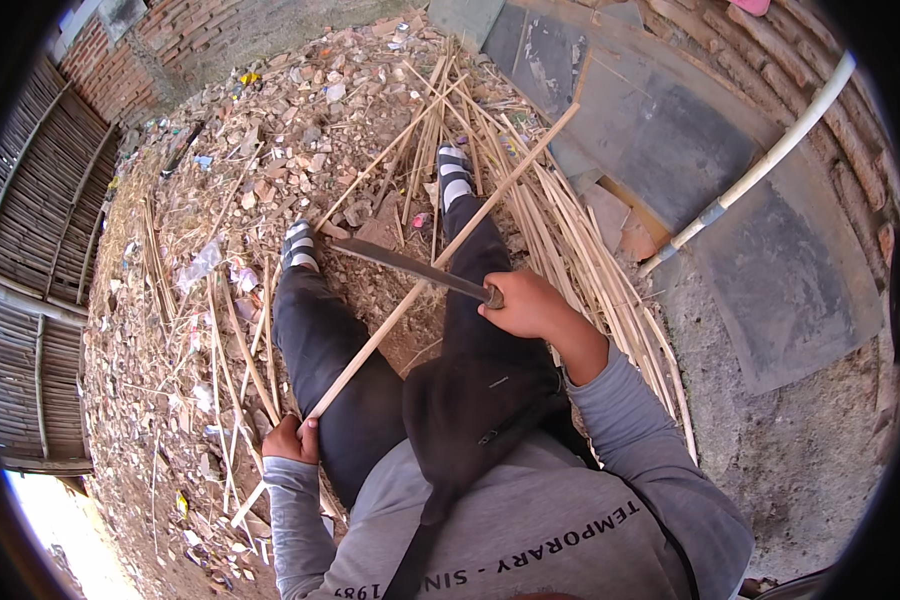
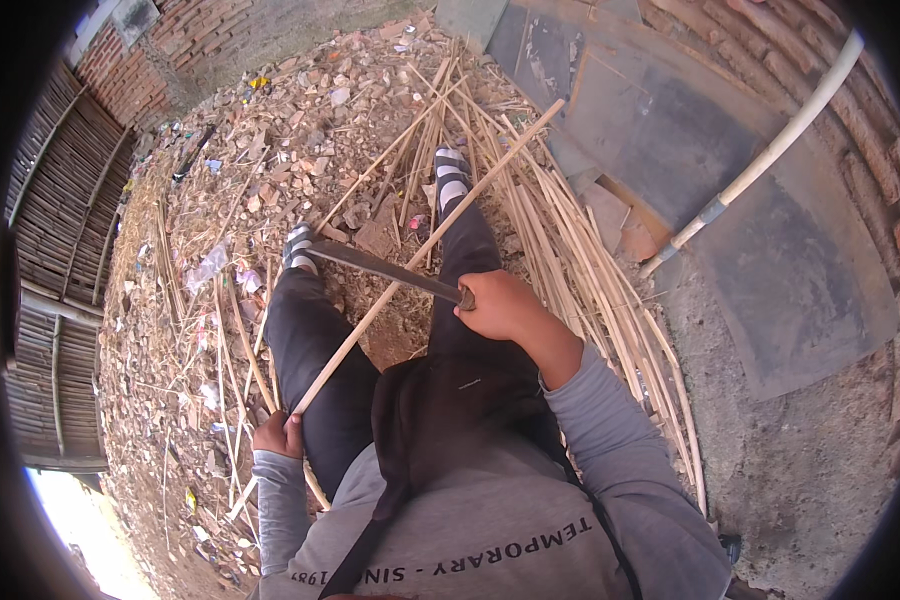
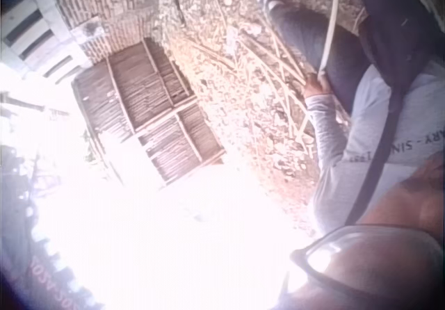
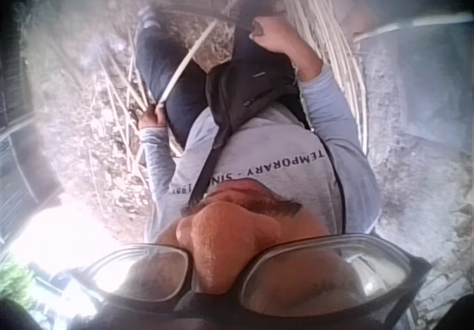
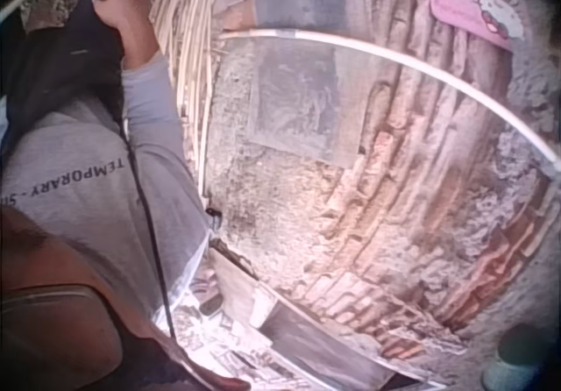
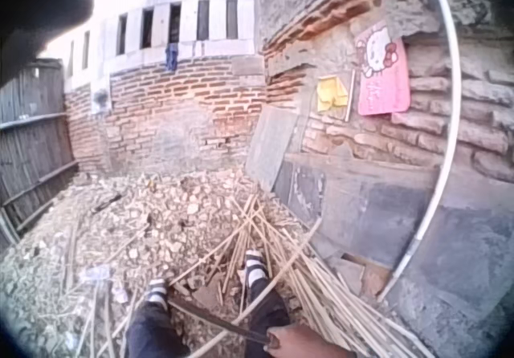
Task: The person shaves a strip of bamboo using a knife, removing thin layers of wood while sitting in a workspace.
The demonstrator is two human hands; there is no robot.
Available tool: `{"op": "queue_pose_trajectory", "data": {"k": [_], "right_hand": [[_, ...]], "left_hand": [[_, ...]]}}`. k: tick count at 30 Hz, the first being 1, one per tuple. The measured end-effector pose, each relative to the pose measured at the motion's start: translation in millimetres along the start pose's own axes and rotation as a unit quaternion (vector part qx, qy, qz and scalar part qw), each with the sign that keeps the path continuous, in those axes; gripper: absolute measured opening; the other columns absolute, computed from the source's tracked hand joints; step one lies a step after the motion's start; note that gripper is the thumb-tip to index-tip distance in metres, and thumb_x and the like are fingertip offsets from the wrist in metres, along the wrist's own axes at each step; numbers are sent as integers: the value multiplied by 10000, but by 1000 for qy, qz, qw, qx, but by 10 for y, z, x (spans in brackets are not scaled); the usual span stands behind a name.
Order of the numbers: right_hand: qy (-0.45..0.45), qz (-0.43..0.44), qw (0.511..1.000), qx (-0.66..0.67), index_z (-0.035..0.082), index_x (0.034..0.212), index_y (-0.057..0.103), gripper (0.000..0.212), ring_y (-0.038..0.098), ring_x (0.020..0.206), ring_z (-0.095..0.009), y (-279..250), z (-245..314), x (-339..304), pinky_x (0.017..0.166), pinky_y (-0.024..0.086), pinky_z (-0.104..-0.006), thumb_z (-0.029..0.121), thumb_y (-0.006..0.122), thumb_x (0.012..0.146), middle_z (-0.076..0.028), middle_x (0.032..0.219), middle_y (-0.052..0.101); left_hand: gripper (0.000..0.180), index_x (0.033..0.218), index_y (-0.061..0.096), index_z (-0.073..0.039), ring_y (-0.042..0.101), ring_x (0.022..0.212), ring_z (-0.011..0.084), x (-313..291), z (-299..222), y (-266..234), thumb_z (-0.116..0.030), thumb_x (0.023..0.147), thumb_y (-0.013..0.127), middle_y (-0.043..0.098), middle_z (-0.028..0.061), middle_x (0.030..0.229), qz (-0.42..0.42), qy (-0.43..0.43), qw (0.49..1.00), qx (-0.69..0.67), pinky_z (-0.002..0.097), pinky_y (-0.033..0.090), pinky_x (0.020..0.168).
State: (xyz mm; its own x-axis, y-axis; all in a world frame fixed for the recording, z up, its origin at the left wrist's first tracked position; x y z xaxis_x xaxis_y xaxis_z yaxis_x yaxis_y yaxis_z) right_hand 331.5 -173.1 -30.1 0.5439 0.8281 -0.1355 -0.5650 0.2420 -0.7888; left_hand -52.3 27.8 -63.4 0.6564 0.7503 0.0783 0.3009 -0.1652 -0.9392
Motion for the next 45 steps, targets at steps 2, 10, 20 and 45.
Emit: {"op": "queue_pose_trajectory", "data": {"k": [2,10,20,45], "right_hand": [[-35,21,999,-10,84,880,642,239,650,816,-379,127,79,-22,702,501,-488,298,709,796,-158,801,664],[-8,-56,998,9,69,888,652,256,643,790,-383,-103,64,53,677,490,-482,290,730,783,-168,776,659],[3,-39,998,44,55,893,646,251,636,798,-400,-55,-89,26,694,491,-466,274,718,794,-185,776,650],[-15,-79,993,91,16,894,621,313,601,683,-371,50,-204,41,641,467,-425,275,750,774,-174,701,599]], "left_hand": [[557,671,494,-20,550,603,488,16,-34,-38,-511,933,500,524,252,588,4,-6,1000,2,527,394,537],[539,676,510,-30,565,616,480,-21,64,74,-515,907,540,537,244,595,-13,-15,1000,-12,529,425,554],[561,666,488,-21,546,590,480,-14,6,2,-514,934,498,511,248,578,2,-7,1000,-4,514,401,533],[537,687,506,-18,551,594,481,-15,1,39,-496,932,498,514,252,584,-10,-3,1000,-17,516,404,532]]}}
Point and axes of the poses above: each hand's wrist, its own x-axis towards the middle knuckle, its own y-axis out of the palm, z = x × y, the point moved 4 cm from there along x, towards the middle knuckle
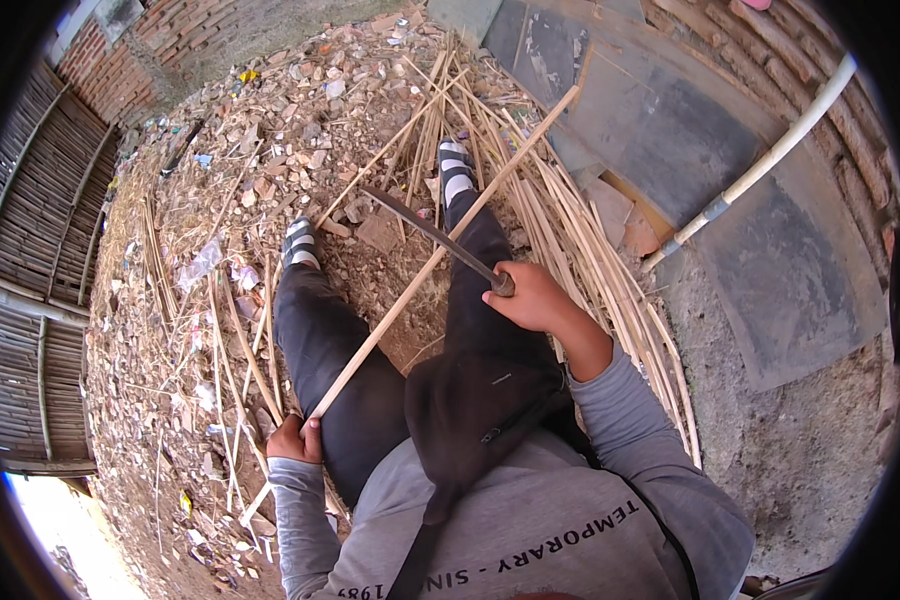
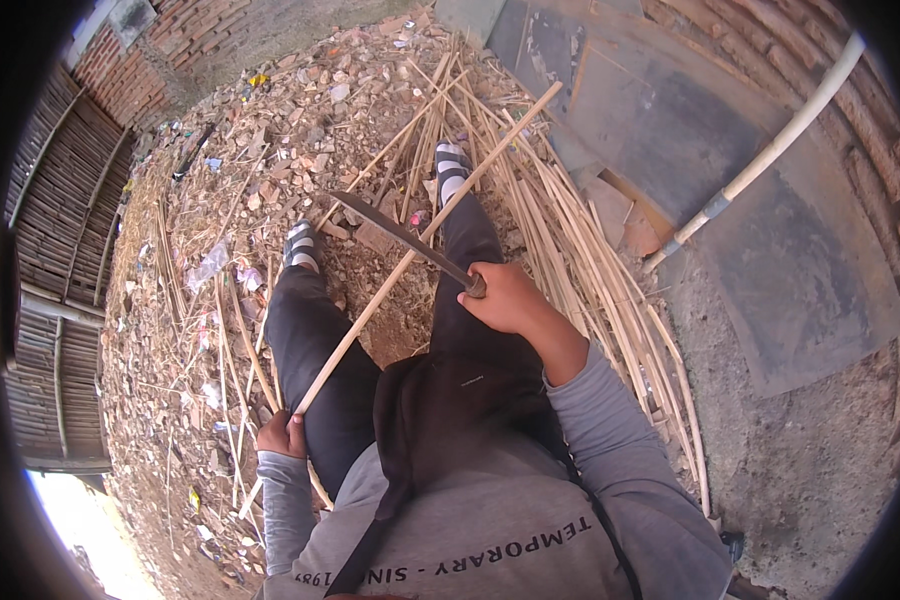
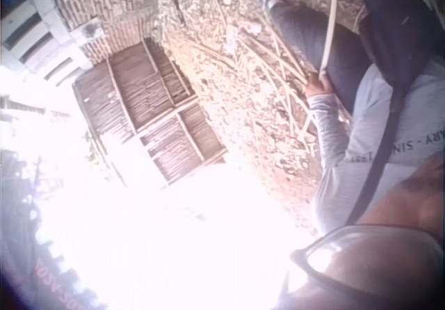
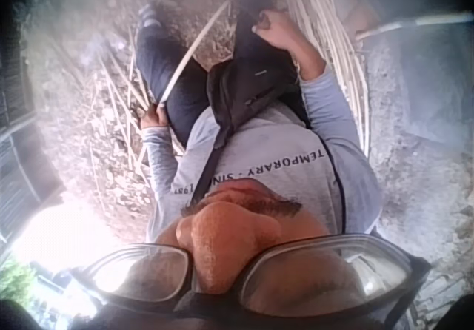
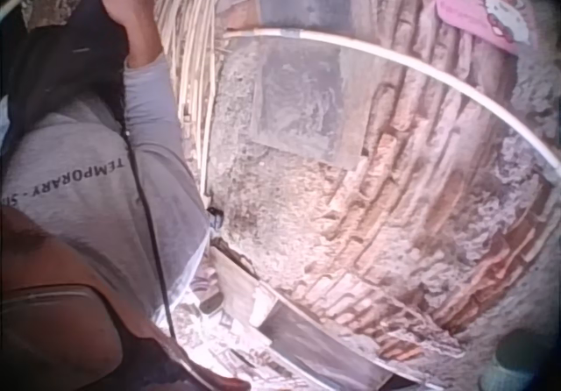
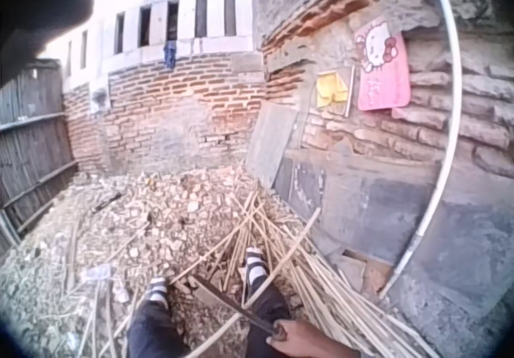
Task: The person shaves a strip of bamboo using a knife, removing thin layers of wood while sitting in a workspace.
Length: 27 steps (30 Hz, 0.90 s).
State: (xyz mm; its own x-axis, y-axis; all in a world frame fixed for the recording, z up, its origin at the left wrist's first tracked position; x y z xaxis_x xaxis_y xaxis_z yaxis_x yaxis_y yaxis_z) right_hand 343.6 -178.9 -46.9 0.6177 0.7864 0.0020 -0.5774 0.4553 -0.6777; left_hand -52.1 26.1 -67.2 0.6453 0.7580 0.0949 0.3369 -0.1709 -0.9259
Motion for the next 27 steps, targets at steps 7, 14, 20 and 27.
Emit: {"op": "queue_pose_trajectory", "data": {"k": [7,14,20,27], "right_hand": [[-18,89,996,-9,36,924,653,293,648,777,-374,141,119,-89,691,495,-436,275,737,776,-166,764,655],[-23,66,998,3,38,900,652,272,636,717,-368,-7,154,-62,642,476,-430,255,749,769,-163,720,637],[31,42,999,-13,58,927,657,280,645,745,-369,-63,151,-49,662,484,-440,284,733,781,-167,746,645],[-28,141,988,-63,84,985,673,316,659,841,-367,205,223,-111,722,510,-455,328,718,790,-161,817,672]], "left_hand": [[535,664,478,-31,556,599,467,6,43,18,-501,911,547,524,234,591,-4,-6,1000,5,507,415,536],[553,693,500,-19,544,604,489,6,67,64,-510,946,469,510,255,585,0,3,1000,4,522,393,528],[558,685,490,-22,537,587,491,-7,60,85,-511,950,459,493,255,566,-8,9,1000,-3,523,389,518],[568,663,467,-25,540,587,479,-7,83,73,-525,925,517,502,246,571,-5,3,1000,-5,517,399,532]]}}
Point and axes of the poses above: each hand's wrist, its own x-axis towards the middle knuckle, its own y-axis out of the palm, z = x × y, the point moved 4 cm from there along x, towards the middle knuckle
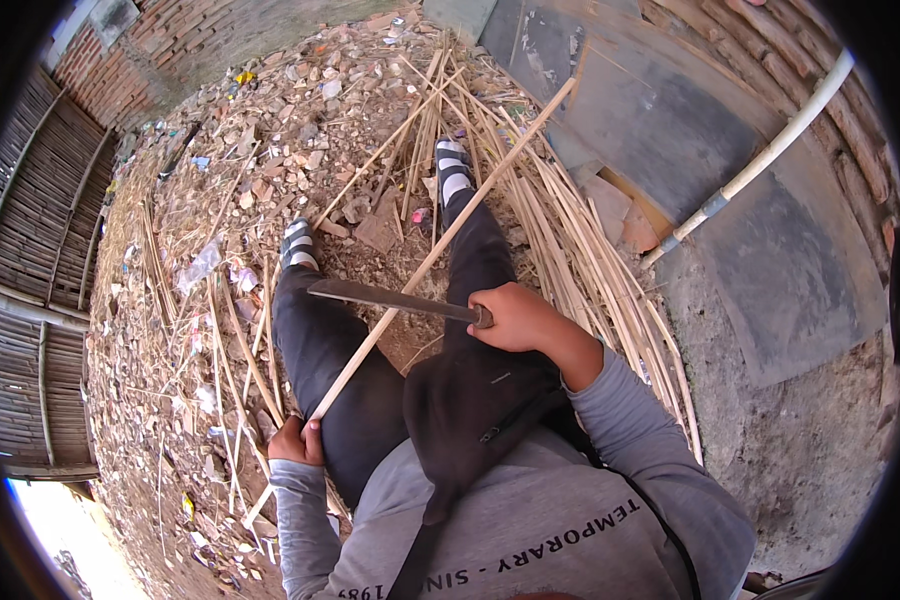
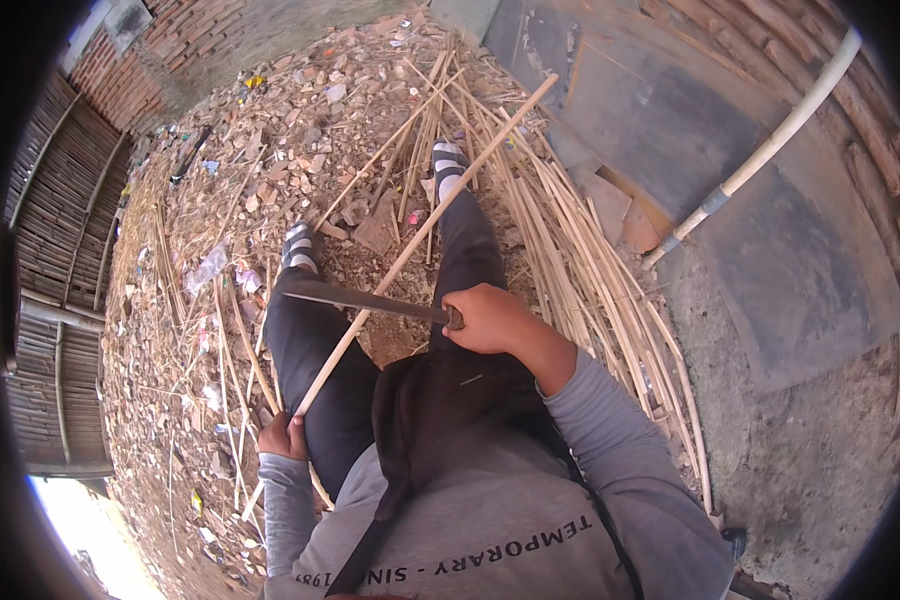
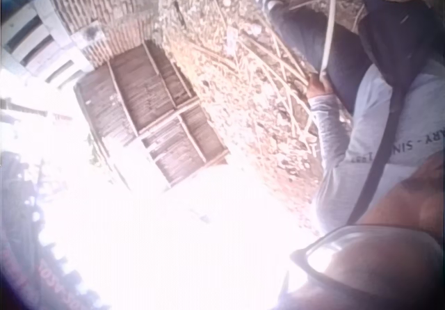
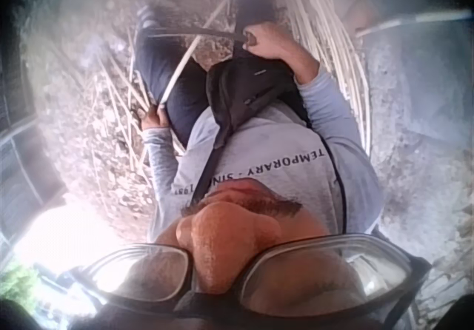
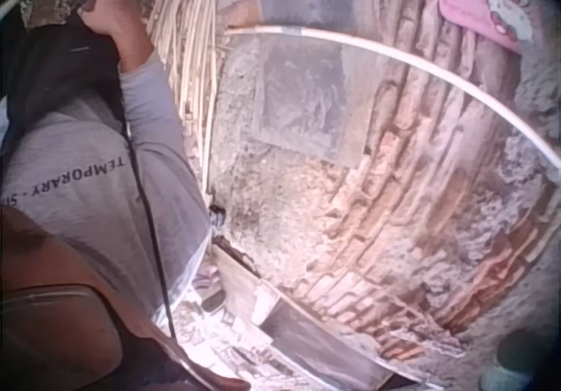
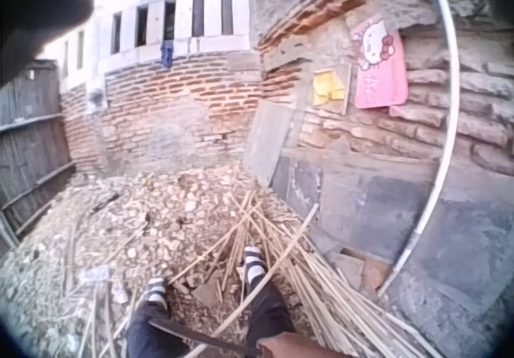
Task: The person shaves a strip of bamboo using a knife, removing thin layers of wood while sitting in a workspace.
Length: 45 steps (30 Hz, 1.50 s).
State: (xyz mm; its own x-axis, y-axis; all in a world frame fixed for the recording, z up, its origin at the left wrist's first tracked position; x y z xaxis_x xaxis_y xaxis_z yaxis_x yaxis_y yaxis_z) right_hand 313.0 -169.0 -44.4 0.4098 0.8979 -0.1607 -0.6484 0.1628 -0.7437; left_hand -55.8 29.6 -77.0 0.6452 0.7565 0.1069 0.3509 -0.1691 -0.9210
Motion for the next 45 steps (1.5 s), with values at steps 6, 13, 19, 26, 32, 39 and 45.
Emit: {"op": "queue_pose_trajectory", "data": {"k": [6,13,19,26,32,39,45], "right_hand": [[14,-69,997,23,69,955,669,310,651,796,-371,-290,42,77,689,496,-452,306,747,770,-164,781,658],[-1,-40,999,4,65,896,658,268,652,807,-375,-165,41,24,707,503,-458,290,735,773,-161,785,663],[-9,-8,1000,-23,76,907,667,283,654,803,-364,-286,98,0,691,500,-452,304,749,762,-147,789,668],[44,-126,991,33,54,924,652,300,642,785,-385,-435,-22,38,688,491,-457,302,737,779,-179,774,651],[-25,-6,999,-34,97,888,652,252,658,804,-359,23,98,5,696,501,-467,316,722,785,-146,773,662],[33,-148,988,35,54,933,646,313,651,802,-377,-400,1,63,690,502,-450,309,743,779,-163,791,660],[60,-92,993,45,33,963,649,349,653,866,-377,-276,18,27,732,509,-443,322,737,786,-188,844,667]], "left_hand": [[568,692,492,-8,546,611,498,-15,38,28,-511,949,438,511,267,593,3,-2,1000,-4,527,401,541],[576,672,483,-12,546,601,489,13,-78,-38,-521,942,463,503,261,583,-4,-8,1000,-3,520,399,536],[493,727,522,-26,569,658,489,5,-54,-46,-481,917,530,561,252,646,17,-11,1000,-7,533,433,578],[516,706,516,-23,561,651,500,-19,-11,-2,-496,909,531,549,262,632,4,-35,999,0,539,421,572],[488,706,537,-40,591,634,462,-6,-102,-119,-488,899,544,579,228,625,3,-21,999,30,534,444,575],[471,726,535,-31,580,635,479,-42,17,-5,-470,899,539,569,246,626,-8,-36,999,-17,539,436,570],[480,705,522,-41,575,625,477,-32,-37,-24,-478,902,542,565,242,620,-6,-25,1000,-2,532,437,564]]}}
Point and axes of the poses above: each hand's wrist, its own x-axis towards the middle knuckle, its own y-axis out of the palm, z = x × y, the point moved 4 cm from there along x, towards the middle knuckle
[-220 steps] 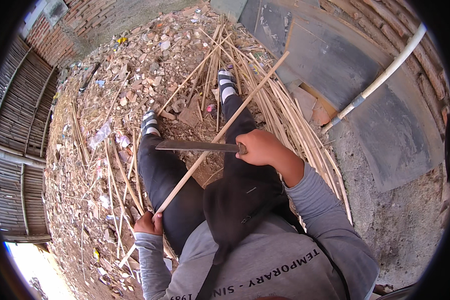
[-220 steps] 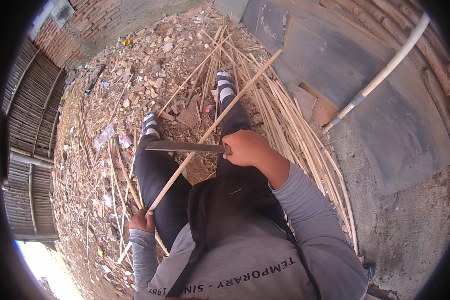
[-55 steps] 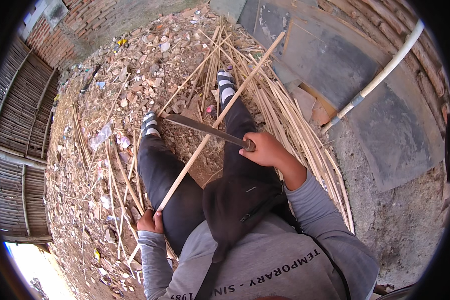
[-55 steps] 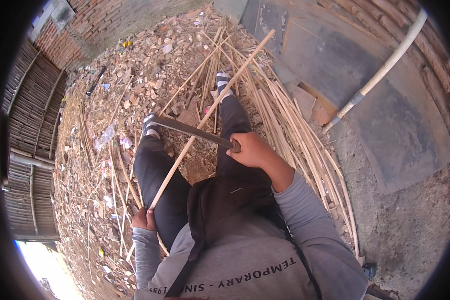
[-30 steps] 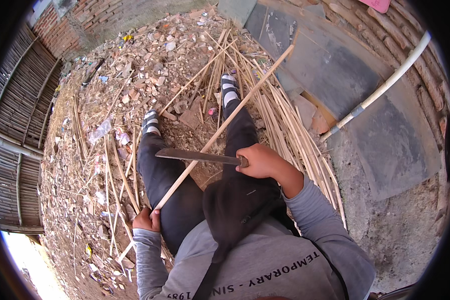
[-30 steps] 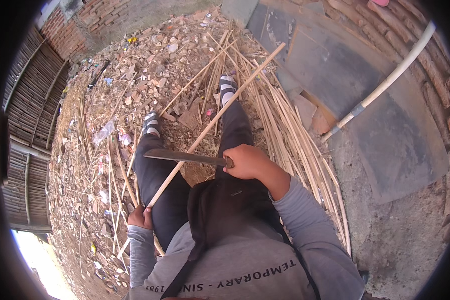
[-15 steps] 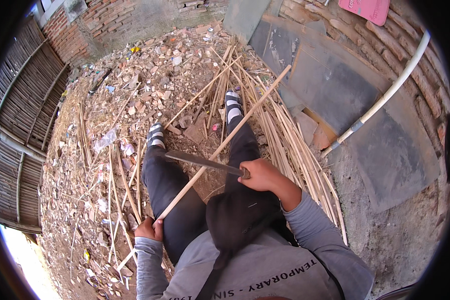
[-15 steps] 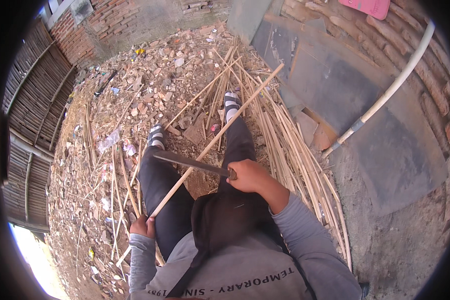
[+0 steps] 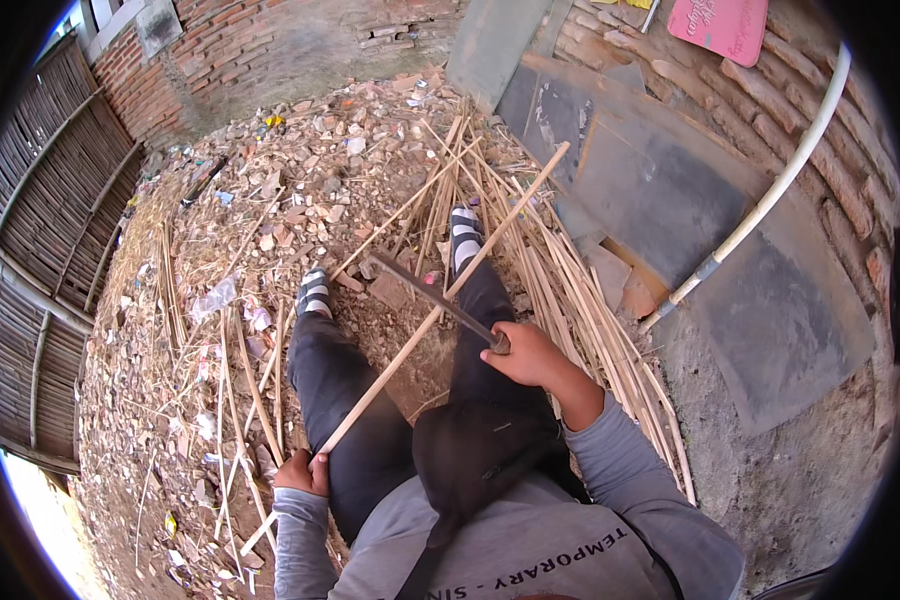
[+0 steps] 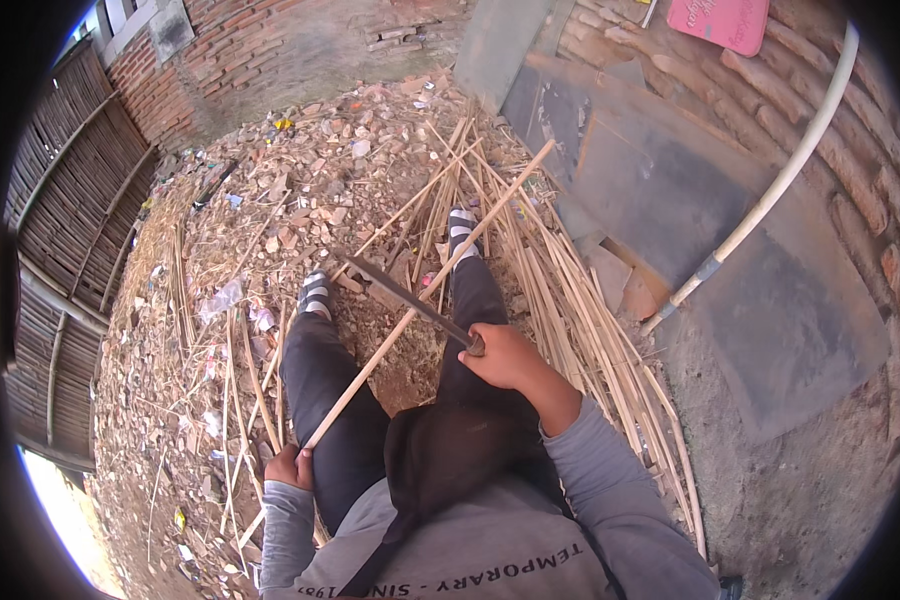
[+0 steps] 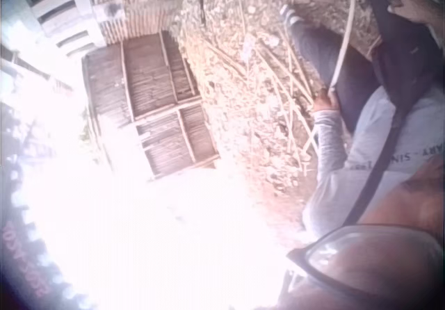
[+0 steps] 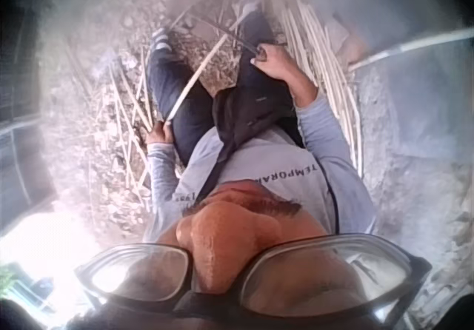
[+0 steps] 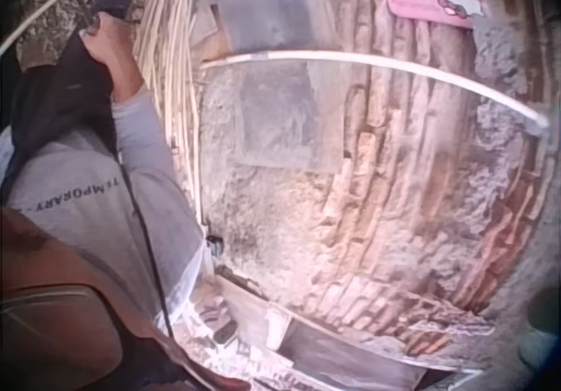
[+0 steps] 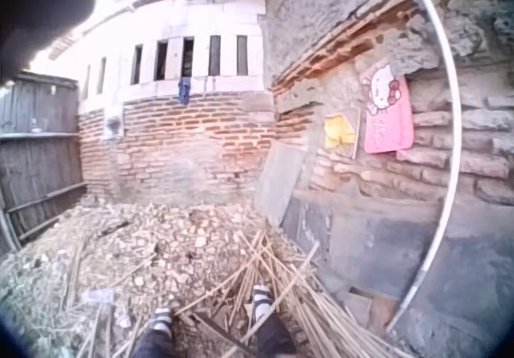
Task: The person shaves a strip of bamboo using a knife, removing thin layers of wood while sitting in a workspace.
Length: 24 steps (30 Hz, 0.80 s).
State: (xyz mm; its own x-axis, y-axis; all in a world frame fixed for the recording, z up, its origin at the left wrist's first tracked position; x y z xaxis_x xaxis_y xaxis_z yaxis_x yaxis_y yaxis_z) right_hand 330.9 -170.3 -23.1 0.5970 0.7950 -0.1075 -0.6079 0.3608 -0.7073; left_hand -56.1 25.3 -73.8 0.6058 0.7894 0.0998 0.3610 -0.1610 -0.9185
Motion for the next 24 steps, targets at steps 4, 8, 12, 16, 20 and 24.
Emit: {"op": "queue_pose_trajectory", "data": {"k": [4,8,12,16,20,24], "right_hand": [[-80,111,989,-54,82,923,657,291,659,825,-365,326,70,-105,725,506,-456,323,737,780,-159,815,670],[-76,94,992,-35,81,940,665,310,663,814,-358,257,133,-73,716,508,-445,331,744,775,-151,813,675],[-35,4,999,-13,36,1004,660,380,664,824,-362,-15,102,12,729,512,-432,331,749,781,-166,837,679],[-21,-58,998,21,26,1057,653,413,661,848,-370,-72,-70,37,750,511,-431,328,743,790,-196,877,674],[-29,50,998,-18,32,1035,653,388,662,860,-368,157,-71,-19,757,509,-439,318,739,788,-190,878,676],[-97,134,985,-37,41,969,665,355,664,776,-349,361,88,-133,692,505,-411,328,755,780,-168,774,657]], "left_hand": [[466,703,520,-40,576,618,475,13,-64,-93,-463,894,561,568,239,616,6,4,1000,17,532,441,562],[457,702,519,-38,577,621,475,16,-35,-41,-451,891,567,569,242,617,2,-5,1000,7,532,442,561],[449,703,517,-35,573,627,482,-21,36,1,-438,894,564,561,252,617,-10,-15,1000,-5,534,435,562],[454,689,518,-31,575,627,479,1,-41,-28,-434,894,561,557,253,611,-4,-2,1000,-11,533,438,573],[459,682,525,-32,584,625,468,5,-93,-81,-437,894,563,571,247,620,3,-9,1000,14,529,445,573],[449,690,532,-37,591,627,461,21,-114,-137,-438,888,571,579,243,626,12,-6,1000,19,526,451,575]]}}
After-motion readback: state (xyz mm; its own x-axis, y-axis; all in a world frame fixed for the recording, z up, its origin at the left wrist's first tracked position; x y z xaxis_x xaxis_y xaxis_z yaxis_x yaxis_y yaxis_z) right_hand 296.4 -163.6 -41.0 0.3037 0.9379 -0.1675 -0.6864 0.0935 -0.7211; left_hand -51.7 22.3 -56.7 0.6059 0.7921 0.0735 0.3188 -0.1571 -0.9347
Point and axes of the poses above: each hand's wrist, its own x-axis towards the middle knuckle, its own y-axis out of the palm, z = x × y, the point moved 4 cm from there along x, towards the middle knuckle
